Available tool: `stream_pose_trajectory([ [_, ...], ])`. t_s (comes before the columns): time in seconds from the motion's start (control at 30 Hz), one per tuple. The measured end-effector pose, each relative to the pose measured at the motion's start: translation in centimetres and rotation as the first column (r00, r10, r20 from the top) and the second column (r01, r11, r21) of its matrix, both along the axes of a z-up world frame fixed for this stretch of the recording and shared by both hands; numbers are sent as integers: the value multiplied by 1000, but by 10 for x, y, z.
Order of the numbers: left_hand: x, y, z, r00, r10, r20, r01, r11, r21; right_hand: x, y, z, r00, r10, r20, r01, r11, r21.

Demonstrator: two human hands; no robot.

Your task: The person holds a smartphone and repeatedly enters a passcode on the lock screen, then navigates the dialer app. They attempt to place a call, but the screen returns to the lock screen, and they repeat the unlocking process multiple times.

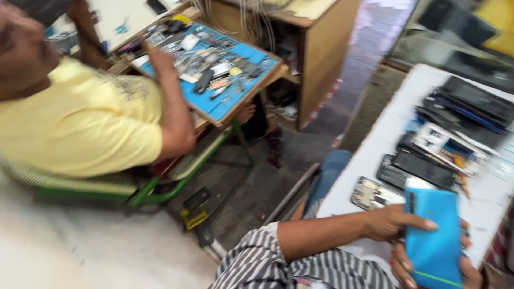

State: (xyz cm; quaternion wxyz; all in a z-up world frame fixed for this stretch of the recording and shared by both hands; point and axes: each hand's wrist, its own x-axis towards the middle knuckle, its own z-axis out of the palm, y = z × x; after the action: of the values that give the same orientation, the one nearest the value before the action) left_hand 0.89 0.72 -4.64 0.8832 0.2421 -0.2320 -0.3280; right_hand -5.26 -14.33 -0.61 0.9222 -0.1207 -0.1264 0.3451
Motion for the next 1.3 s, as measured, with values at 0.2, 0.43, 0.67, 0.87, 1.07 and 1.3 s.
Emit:
stream_pose_trajectory([
  [0.2, 18, -25, -59, 998, 62, -30, -61, 997, 37, 13, 6, 4, 999, 55, 0, -55, 997, 49],
  [0.43, 24, -35, -78, 993, 103, -62, -96, 990, 104, 7, 4, 5, 999, 53, -11, -53, 997, 65],
  [0.67, 4, -8, -8, 998, 51, 46, -51, 999, 4, -5, -16, -4, 997, 49, -60, -48, 999, 21],
  [0.87, -4, 4, 26, 999, -15, 52, 16, 1000, -5, -12, -18, -19, 984, -167, -58, 160, 981, -111],
  [1.07, -4, 4, 25, 995, 0, 96, -3, 999, 34, -12, -20, -14, 990, -143, -16, 137, 970, -199],
  [1.3, -2, 5, 35, 979, 201, 38, -204, 975, 86, -15, -23, -1, 966, -211, 152, 241, 946, -218],
])
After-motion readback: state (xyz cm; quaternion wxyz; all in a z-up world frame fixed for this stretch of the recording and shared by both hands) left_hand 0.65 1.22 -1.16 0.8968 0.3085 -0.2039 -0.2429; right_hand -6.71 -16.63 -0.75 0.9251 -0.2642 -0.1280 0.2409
